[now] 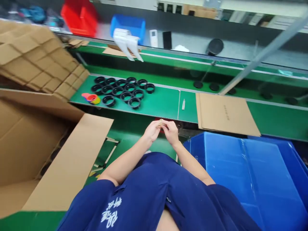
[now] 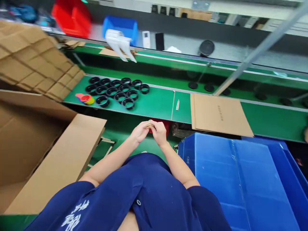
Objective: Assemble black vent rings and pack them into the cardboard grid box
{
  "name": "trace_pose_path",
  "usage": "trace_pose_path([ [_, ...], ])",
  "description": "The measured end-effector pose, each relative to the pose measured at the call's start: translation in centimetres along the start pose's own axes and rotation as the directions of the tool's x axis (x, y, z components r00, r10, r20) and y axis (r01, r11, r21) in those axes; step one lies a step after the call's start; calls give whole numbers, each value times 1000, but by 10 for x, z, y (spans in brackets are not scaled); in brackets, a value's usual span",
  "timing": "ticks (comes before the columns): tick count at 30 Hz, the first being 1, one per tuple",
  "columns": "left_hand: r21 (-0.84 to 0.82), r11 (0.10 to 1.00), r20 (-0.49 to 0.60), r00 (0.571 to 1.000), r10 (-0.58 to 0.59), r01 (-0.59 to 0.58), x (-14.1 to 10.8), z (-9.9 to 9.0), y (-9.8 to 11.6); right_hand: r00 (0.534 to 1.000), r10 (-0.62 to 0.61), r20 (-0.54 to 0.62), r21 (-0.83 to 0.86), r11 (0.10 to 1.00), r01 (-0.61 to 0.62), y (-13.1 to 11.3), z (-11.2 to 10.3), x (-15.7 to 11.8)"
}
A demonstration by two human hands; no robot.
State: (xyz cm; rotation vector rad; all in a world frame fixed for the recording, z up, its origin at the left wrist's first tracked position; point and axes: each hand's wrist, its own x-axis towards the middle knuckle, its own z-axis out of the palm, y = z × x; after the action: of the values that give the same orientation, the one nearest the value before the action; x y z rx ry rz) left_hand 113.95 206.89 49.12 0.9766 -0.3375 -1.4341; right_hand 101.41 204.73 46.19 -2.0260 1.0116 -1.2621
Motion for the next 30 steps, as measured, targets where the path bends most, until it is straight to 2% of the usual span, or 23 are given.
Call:
trace_pose_path([
  [2, -6, 999, 42, 998, -52, 52, -2, 9, -5, 995, 84, -54, 37, 996, -82, 1, -14, -7],
  [4, -9, 995, 80, 992, -97, 98, -8, 16, -9, 971, 214, -104, 133, 971, -200, 1, -23, -14],
  [7, 105, 990, 133, 985, -112, 98, -13, 21, -17, 894, 437, -99, 356, 855, -378, 2, -31, -21],
  [10, 314, 949, 146, 989, -20, -27, -13, 23, -28, 783, 620, -49, 608, 641, -469, 7, -36, -24],
  [12, 413, 906, 164, 986, 20, -87, -11, 25, -35, 691, 723, 12, 759, 443, -477, 12, -39, -27],
  [14, 470, 876, 192, 981, 22, -112, -8, 28, -41, 608, 786, 108, 848, 246, -469, 17, -42, -30],
  [15, 492, 862, 205, 978, 24, -125, -5, 30, -43, 579, 803, 142, 868, 180, -462, 19, -43, -31],
  [18, 541, 824, 223, 974, 51, -167, 6, 32, -48, 525, 824, 215, 901, 40, -431, 25, -46, -37],
  [20, 541, 832, 203, 979, 7, -118, 18, 31, -52, 511, 817, 268, 913, -45, -407, 29, -46, -39],
  [21, 524, 850, 183, 982, -47, -57, 24, 30, -55, 515, 808, 285, 917, -73, -393, 30, -46, -39],
  [23, 462, 881, 122, 976, -180, 105, 37, 28, -59, 555, 788, 265, 925, -44, -378, 30, -46, -40],
  [24, 430, 885, 85, 968, -237, 179, 42, 27, -61, 590, 771, 238, 923, 10, -385, 30, -46, -40],
  [26, 393, 875, 17, 949, -316, 285, 52, 24, -65, 647, 747, 151, 881, 195, -431, 29, -45, -41],
  [28, 402, 846, -32, 929, -370, 351, 62, 20, -68, 655, 756, 14, 751, 425, -506, 32, -42, -40],
  [30, 424, 813, -53, 907, -418, 400, 74, 16, -72, 629, 769, -118, 596, 561, -575, 40, -35, -38],
])
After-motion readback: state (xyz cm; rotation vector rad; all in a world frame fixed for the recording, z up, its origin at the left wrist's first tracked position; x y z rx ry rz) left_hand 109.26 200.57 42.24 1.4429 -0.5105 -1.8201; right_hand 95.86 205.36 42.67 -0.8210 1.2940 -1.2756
